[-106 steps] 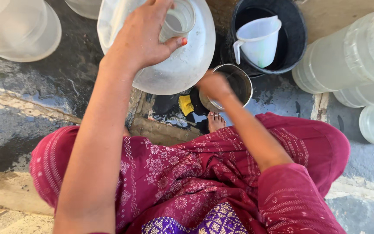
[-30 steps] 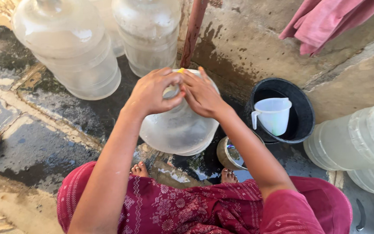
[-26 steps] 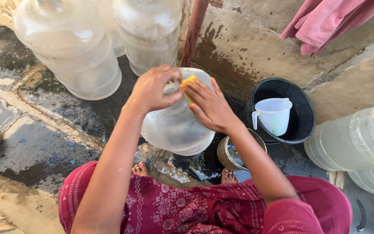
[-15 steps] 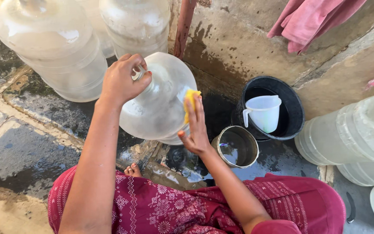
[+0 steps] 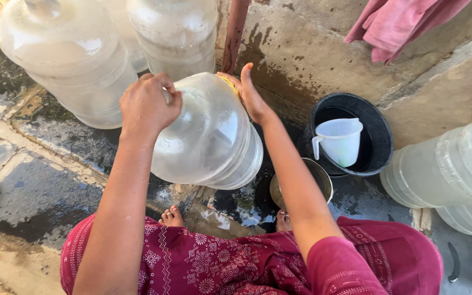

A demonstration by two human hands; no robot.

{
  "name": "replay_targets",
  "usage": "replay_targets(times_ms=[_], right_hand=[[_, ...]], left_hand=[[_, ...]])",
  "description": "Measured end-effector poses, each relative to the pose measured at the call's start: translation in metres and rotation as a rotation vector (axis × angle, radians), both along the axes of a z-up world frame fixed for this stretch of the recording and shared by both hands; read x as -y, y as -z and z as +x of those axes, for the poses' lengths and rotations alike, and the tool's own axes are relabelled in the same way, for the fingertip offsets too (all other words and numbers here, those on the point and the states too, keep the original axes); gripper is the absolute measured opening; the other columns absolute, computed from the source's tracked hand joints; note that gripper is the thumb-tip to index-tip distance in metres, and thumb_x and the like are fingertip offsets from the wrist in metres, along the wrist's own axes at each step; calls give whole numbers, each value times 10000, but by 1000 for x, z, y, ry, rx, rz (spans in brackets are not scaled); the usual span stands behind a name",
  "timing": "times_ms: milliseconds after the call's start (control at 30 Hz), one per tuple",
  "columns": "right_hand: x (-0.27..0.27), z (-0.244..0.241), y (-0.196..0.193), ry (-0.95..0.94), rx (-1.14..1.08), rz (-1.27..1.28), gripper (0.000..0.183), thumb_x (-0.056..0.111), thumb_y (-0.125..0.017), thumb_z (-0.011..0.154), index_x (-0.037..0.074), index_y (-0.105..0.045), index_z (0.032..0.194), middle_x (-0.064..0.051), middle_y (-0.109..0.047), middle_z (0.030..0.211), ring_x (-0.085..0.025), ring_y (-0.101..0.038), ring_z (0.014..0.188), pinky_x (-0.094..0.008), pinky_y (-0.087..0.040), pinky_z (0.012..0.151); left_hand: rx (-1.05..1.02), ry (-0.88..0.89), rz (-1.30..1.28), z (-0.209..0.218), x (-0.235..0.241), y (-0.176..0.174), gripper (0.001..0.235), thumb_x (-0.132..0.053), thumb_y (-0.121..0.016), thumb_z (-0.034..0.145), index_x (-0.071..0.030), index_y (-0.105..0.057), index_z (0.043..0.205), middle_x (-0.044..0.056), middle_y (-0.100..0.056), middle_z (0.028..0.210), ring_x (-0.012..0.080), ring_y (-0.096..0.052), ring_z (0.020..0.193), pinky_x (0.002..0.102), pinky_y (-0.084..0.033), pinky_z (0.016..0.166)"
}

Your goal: The person scrubs the inside of a large plastic water dispenser bottle using a purple brush. They then scrub the exterior of the bottle with a yellow sponge while sitting on the ground. Finally, the person rinses the bottle by shaking it with water.

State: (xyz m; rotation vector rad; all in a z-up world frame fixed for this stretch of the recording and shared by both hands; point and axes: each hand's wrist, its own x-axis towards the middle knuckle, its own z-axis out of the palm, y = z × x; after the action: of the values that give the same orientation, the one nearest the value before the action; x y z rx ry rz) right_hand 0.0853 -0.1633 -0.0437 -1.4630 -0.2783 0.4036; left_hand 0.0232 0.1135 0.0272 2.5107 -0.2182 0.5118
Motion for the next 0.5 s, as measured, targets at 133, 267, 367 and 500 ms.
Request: replay_targets(times_ms=[133,267,367,500], right_hand=[[-37,-47,24,349,246,-172,1135,846,-80,875,15,-283,1620,-163,-347,1656,-283,-314,1527,-410,-188,1263],[-97,-163,70,671,708,-649,921,706,-99,1069,-2,-48,1656,-241,-105,1732,-391,-94,1626,-506,-53,1333],[-120,-207,83,601,902,-692,917,696,-145,1093,18,69,1671,-276,109,1719,-442,87,1606,-595,38,1309],[-103,-169,58,682,859,-792,842,651,-122,1077,64,-72,1679,-234,-17,1756,-420,32,1638,-628,55,1318]], left_hand=[[63,-123,-44,16,-13,18,101,-240,-777,806,-158,-723,826,81,-716,892,346,-703,810,474,-551,721],[73,-173,-17,24,-23,27,131,-240,-788,812,-145,-701,835,103,-701,870,354,-693,797,478,-550,732],[83,-107,-4,22,-28,25,180,-246,-797,821,-123,-667,842,102,-692,871,349,-689,799,478,-542,729],[65,29,-14,15,-31,17,251,-268,-820,823,-99,-642,876,103,-679,899,338,-680,781,479,-523,708]])
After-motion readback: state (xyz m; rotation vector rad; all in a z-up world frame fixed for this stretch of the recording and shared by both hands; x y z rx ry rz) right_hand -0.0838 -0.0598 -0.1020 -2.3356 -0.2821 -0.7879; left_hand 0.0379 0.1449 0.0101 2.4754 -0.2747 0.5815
